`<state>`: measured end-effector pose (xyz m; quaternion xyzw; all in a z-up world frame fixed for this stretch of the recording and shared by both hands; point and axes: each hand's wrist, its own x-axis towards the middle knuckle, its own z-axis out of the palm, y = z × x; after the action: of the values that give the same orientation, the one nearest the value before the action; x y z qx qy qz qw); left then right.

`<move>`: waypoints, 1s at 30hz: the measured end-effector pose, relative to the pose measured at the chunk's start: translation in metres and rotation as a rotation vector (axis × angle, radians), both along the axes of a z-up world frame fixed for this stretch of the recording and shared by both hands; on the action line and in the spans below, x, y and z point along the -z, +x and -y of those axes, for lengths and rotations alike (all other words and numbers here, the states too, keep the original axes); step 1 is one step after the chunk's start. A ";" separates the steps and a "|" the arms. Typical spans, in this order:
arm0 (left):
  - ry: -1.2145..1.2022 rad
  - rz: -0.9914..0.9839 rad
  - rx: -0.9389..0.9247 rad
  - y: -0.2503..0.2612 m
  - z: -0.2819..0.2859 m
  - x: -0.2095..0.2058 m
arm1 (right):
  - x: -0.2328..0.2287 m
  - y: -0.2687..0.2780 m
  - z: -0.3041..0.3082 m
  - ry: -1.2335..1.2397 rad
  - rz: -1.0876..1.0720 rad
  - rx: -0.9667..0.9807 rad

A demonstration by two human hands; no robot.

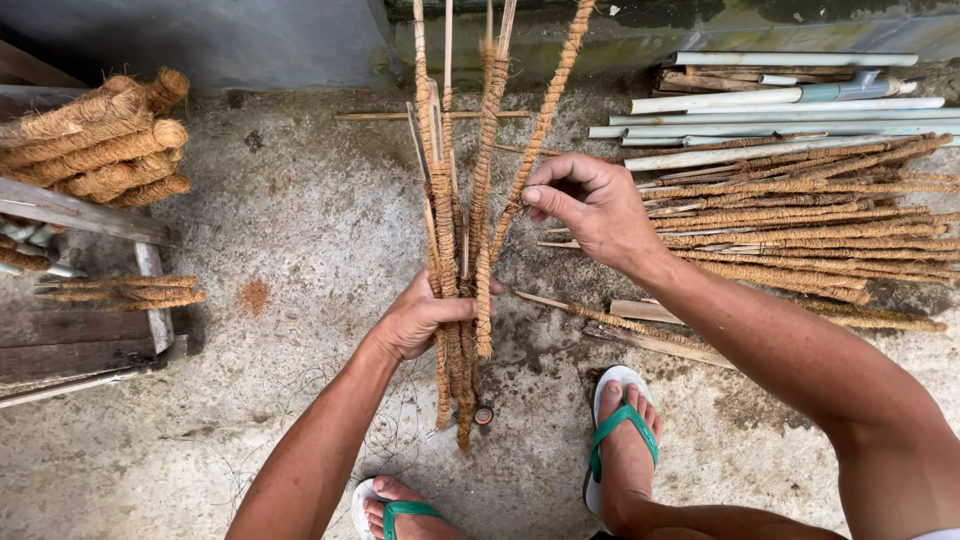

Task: The person gathers and organizes a pile of long, rope-wrapped broom handles on a concrete floor. They use a pair of scissors to trim excess material from the ends of the handles and then stack them neatly on a nearby wooden rack.

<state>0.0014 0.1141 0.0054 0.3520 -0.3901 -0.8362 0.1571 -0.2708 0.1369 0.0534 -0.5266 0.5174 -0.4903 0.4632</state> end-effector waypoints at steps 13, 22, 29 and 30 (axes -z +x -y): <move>0.291 -0.143 -0.169 -0.010 -0.024 0.031 | 0.016 -0.004 -0.010 0.079 -0.070 -0.113; 0.216 0.158 -0.196 -0.009 -0.041 0.058 | 0.017 -0.006 -0.030 0.017 -0.056 -0.182; 0.103 0.315 -0.190 -0.005 -0.046 0.096 | -0.004 -0.029 -0.051 0.066 0.047 -0.244; 0.116 0.326 -0.183 -0.002 -0.044 0.097 | -0.005 -0.030 -0.057 0.135 0.078 -0.354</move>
<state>-0.0002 0.1582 -0.0918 0.5254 -0.3279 -0.7713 0.1468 -0.3005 0.1934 0.0579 -0.5575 0.4301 -0.3856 0.5962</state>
